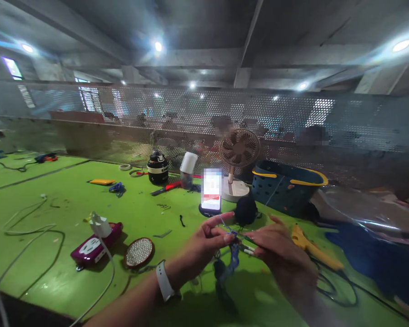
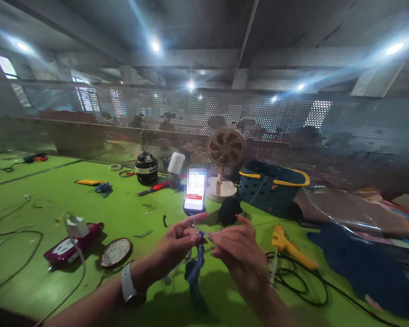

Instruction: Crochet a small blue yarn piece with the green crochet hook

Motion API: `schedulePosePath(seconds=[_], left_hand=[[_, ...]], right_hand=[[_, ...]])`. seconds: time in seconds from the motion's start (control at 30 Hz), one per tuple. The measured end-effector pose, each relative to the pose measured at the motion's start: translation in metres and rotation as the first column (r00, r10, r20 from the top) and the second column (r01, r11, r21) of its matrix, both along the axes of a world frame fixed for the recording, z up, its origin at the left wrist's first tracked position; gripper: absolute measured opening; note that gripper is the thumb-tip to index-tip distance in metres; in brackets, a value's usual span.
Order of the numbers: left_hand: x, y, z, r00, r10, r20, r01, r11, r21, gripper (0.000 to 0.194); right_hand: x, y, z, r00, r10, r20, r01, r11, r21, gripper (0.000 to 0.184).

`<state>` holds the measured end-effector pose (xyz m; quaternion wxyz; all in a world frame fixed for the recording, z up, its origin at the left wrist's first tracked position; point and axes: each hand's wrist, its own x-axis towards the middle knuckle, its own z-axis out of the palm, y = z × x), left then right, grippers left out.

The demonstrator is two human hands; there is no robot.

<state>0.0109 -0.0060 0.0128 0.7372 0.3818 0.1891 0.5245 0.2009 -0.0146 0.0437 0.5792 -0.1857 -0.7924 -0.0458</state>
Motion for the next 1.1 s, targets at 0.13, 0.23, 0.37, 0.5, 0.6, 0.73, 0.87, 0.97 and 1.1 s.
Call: schedulePosePath(seconds=[0.13,0.23,0.37,0.5,0.6,0.73,0.87,0.97,1.1], left_hand=[[-0.003,0.001,0.005,1.0,0.031,0.006,-0.031,0.999,0.011,0.057],[-0.004,0.0,0.009,0.999,0.04,-0.013,-0.04,0.999,0.022,0.055],[-0.005,-0.001,0.01,0.999,0.023,-0.049,-0.02,0.999,0.049,0.052],[-0.005,0.0,0.008,0.996,0.028,-0.089,-0.021,0.996,0.082,0.05],[-0.005,-0.002,0.01,0.992,0.026,-0.127,-0.014,0.996,0.094,0.05],[-0.003,-0.008,0.013,0.963,0.111,-0.247,-0.064,0.98,0.19,0.061],[0.004,-0.012,0.005,0.85,0.365,-0.381,-0.245,0.912,0.328,0.07],[0.012,-0.013,-0.002,0.813,0.434,-0.388,-0.333,0.893,0.303,0.074],[0.017,-0.017,-0.004,0.921,0.295,-0.254,-0.274,0.955,0.115,0.074]], right_hand=[[0.007,0.001,0.004,0.999,0.03,-0.043,-0.034,0.996,-0.08,0.01],[0.01,0.0,0.006,0.996,0.048,-0.075,-0.06,0.986,-0.157,0.01],[0.011,-0.002,0.005,0.978,0.05,-0.204,-0.11,0.95,-0.292,0.011],[0.016,0.002,-0.007,0.891,-0.023,-0.453,-0.222,0.848,-0.48,0.002],[0.02,0.011,-0.019,0.783,-0.105,-0.613,-0.402,0.667,-0.628,0.013],[0.008,0.018,-0.031,0.675,-0.163,-0.719,-0.649,0.331,-0.685,0.015],[-0.015,0.009,-0.034,0.672,-0.132,-0.729,-0.608,0.463,-0.645,0.018],[-0.025,0.001,-0.034,0.768,-0.184,-0.614,-0.315,0.725,-0.612,0.011],[-0.024,-0.004,-0.036,0.92,-0.135,-0.367,0.006,0.943,-0.332,0.009]])
